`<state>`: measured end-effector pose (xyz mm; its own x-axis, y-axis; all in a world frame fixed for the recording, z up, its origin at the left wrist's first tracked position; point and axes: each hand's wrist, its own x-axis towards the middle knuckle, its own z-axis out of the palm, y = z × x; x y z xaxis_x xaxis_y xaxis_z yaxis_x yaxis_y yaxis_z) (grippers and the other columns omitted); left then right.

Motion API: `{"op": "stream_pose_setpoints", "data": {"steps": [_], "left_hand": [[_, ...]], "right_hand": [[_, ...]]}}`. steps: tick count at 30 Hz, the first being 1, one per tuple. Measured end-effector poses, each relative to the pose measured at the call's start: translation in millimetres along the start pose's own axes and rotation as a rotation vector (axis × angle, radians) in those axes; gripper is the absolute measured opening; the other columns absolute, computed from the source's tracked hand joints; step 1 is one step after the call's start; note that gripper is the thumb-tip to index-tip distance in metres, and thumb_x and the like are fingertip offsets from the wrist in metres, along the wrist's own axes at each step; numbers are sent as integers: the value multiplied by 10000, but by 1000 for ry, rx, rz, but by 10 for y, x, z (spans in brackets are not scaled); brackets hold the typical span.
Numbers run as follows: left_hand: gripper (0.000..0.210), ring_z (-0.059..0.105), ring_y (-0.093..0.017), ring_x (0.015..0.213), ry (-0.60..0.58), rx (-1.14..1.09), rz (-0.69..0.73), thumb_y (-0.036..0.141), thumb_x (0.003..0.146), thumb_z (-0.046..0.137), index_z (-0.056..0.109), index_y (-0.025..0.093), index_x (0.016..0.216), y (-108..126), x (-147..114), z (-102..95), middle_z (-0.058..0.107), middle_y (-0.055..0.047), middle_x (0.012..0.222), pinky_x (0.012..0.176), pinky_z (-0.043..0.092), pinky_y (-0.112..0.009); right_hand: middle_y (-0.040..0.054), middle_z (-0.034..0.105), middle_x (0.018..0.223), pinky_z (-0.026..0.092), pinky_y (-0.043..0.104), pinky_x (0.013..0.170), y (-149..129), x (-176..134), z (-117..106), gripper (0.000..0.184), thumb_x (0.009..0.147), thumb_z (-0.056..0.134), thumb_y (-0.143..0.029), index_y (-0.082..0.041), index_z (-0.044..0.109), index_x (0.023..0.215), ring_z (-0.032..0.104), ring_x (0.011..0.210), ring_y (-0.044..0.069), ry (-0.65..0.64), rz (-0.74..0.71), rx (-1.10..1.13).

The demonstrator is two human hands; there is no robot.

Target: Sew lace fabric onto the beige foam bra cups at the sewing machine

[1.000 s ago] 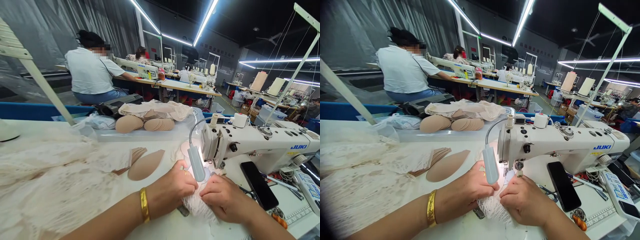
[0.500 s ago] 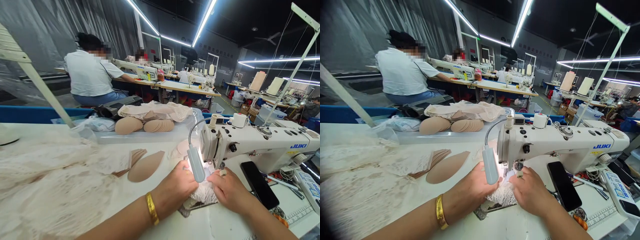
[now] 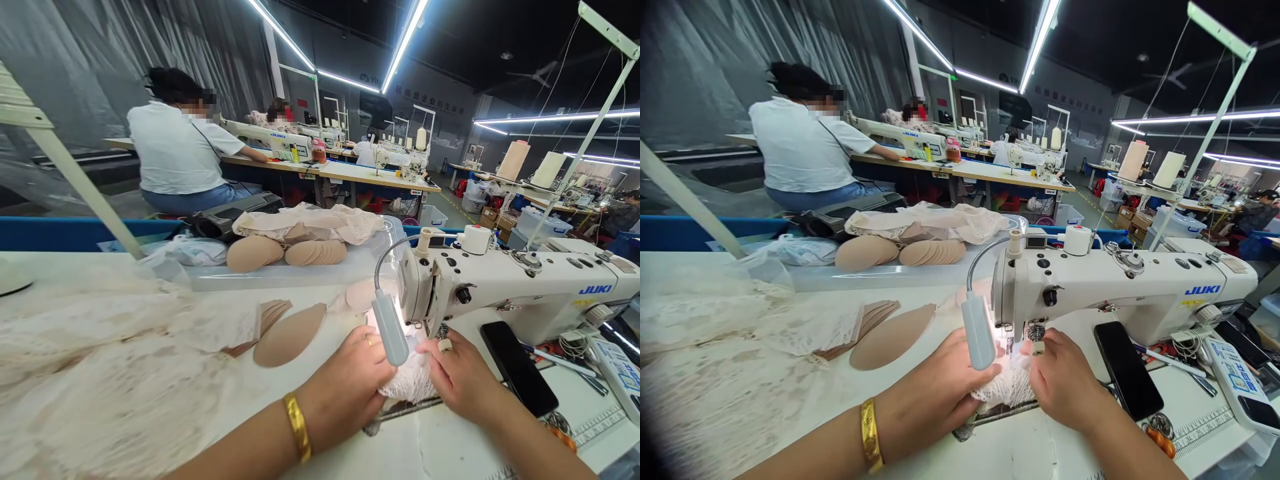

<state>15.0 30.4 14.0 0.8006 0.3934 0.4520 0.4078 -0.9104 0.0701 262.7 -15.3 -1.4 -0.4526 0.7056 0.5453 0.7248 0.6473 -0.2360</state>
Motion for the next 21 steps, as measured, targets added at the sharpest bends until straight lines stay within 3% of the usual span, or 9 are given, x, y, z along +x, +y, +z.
{"op": "stream_pose_setpoints", "data": {"steps": [3,6,9,11,14,17,21], "left_hand": [[177,670,-310,923,-95,-26,-105,152,730,668,640,246,877,-24,-49,1,709,-47,962,980,477,-570],[363,656,-294,1072,-73,-187,-138,145,736,668,630,262,1078,33,-43,-32,705,-61,1174,969,522,-442],[500,654,-262,1077,-85,-271,-76,82,682,650,597,261,1147,101,-71,-93,688,-51,1244,927,539,-357],[399,647,-258,916,-147,-173,-76,71,689,643,609,258,1040,125,-111,-127,696,-34,1068,788,523,-352],[278,584,-256,763,-172,-17,-93,71,662,665,584,242,864,136,-131,-147,653,-22,876,674,441,-356],[322,622,-250,842,-117,-44,-23,-8,631,630,558,224,842,125,-88,-145,707,-14,963,763,454,-369],[398,668,-249,904,-112,-28,-16,-45,674,624,591,230,959,48,-58,-104,736,-16,1052,863,457,-402]], "right_hand": [[95,759,1134,513,429,958,-145,18,-52,337,1013,526,-167,-228,547,1344,673,1065,278,-59,-77,46],[108,673,1398,473,424,1017,-256,53,-36,519,994,651,-267,-270,442,1469,629,1221,279,-110,-146,52],[56,728,1147,452,378,917,-204,52,64,425,956,590,-96,-263,540,1344,632,1005,243,-102,-155,-92],[16,681,904,417,359,832,-97,27,136,340,878,531,21,-246,622,1068,558,803,216,-104,-140,-212],[3,586,756,382,345,783,50,-13,185,288,811,525,50,-234,569,830,488,750,214,-121,-92,-285],[5,604,741,389,343,795,84,-24,158,306,815,528,47,-236,608,901,514,809,233,-102,-60,-254],[23,712,890,402,349,809,25,-8,109,335,878,546,33,-252,674,999,556,845,230,-151,-82,-183]]}}
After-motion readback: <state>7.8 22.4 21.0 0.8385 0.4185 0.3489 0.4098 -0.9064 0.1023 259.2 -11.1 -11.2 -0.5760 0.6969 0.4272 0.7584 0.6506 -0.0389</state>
